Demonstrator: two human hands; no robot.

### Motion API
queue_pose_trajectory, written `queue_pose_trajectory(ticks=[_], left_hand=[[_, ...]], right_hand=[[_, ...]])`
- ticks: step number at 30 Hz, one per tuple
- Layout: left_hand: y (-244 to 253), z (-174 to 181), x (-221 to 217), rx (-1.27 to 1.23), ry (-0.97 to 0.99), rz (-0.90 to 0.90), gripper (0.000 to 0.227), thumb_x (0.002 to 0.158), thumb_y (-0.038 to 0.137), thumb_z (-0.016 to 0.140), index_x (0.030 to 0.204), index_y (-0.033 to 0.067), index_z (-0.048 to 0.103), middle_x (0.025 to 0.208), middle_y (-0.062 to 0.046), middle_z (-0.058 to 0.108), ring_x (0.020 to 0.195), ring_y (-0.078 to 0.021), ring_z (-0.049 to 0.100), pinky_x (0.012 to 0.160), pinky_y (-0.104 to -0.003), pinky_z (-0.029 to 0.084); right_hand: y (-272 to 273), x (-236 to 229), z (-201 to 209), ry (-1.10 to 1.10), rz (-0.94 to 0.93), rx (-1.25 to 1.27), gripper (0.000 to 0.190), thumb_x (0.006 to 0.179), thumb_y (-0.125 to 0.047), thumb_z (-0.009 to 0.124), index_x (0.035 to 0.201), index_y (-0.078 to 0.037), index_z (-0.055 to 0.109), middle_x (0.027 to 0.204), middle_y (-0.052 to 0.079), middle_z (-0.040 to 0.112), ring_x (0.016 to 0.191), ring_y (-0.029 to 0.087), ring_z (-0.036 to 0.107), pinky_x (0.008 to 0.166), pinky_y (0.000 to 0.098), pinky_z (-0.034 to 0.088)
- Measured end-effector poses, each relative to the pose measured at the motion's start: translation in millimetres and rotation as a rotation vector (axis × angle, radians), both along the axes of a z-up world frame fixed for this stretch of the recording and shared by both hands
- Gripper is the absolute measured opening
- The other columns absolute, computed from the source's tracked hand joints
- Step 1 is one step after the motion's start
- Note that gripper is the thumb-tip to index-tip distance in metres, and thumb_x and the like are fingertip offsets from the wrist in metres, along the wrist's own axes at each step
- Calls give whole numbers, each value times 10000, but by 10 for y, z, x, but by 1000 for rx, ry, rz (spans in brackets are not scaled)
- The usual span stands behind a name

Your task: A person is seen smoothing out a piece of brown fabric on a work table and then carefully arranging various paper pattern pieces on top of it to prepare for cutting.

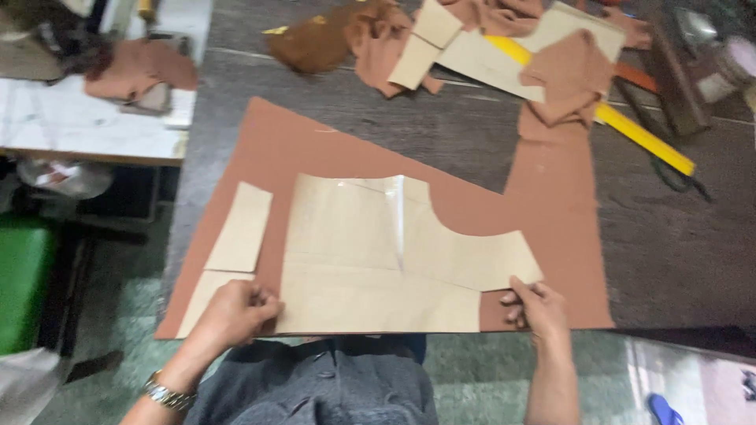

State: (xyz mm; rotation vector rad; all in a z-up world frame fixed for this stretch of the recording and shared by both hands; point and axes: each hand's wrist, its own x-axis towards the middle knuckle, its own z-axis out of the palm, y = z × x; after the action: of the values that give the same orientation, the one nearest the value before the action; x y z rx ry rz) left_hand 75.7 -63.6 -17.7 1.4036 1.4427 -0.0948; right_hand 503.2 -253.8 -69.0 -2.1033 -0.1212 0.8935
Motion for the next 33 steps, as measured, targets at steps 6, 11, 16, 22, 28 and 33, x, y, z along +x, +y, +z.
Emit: queue_pose_trajectory(ticks=[6,11,16,22,28,33], left_hand=[[27,147,98,-56,99,30,178,806,152,696,673,35,688,498,-94,640,351,-187,505,421,-284,432],[47,84,74,-68,119,21,195,828,165,708,698,19,701,489,-107,622,344,-195,486,450,-296,437],[56,32,55,-74,140,37,207,822,183,704,710,13,742,519,-106,621,389,-193,471,453,-309,408],[44,55,55,-95,115,45,266,860,213,707,704,-2,724,496,-130,601,371,-203,459,440,-319,412],[14,-114,5,-68,49,67,260,836,223,727,693,14,672,519,-103,594,325,-206,462,342,-317,395],[0,94,78,-54,68,15,253,840,197,684,644,37,666,499,-79,608,331,-189,484,397,-283,403]], right_hand=[[143,-207,446,-1,7,-85,308,924,-211,685,717,2,606,606,159,641,422,240,545,380,331,389],[109,-151,351,20,-12,-47,274,913,-209,689,749,-20,578,684,139,672,423,207,532,358,316,385],[55,-58,251,23,-11,-8,274,883,-216,719,753,-34,562,673,144,677,402,181,517,350,288,353],[60,-57,317,49,-38,-1,292,888,-242,711,763,-48,531,674,143,662,398,179,502,339,286,338],[27,-19,230,46,-45,20,293,900,-267,702,751,-67,549,695,123,679,410,185,533,343,290,330],[16,-26,236,4,-28,2,246,917,-218,685,814,-9,606,717,149,688,425,209,544,362,296,354]])
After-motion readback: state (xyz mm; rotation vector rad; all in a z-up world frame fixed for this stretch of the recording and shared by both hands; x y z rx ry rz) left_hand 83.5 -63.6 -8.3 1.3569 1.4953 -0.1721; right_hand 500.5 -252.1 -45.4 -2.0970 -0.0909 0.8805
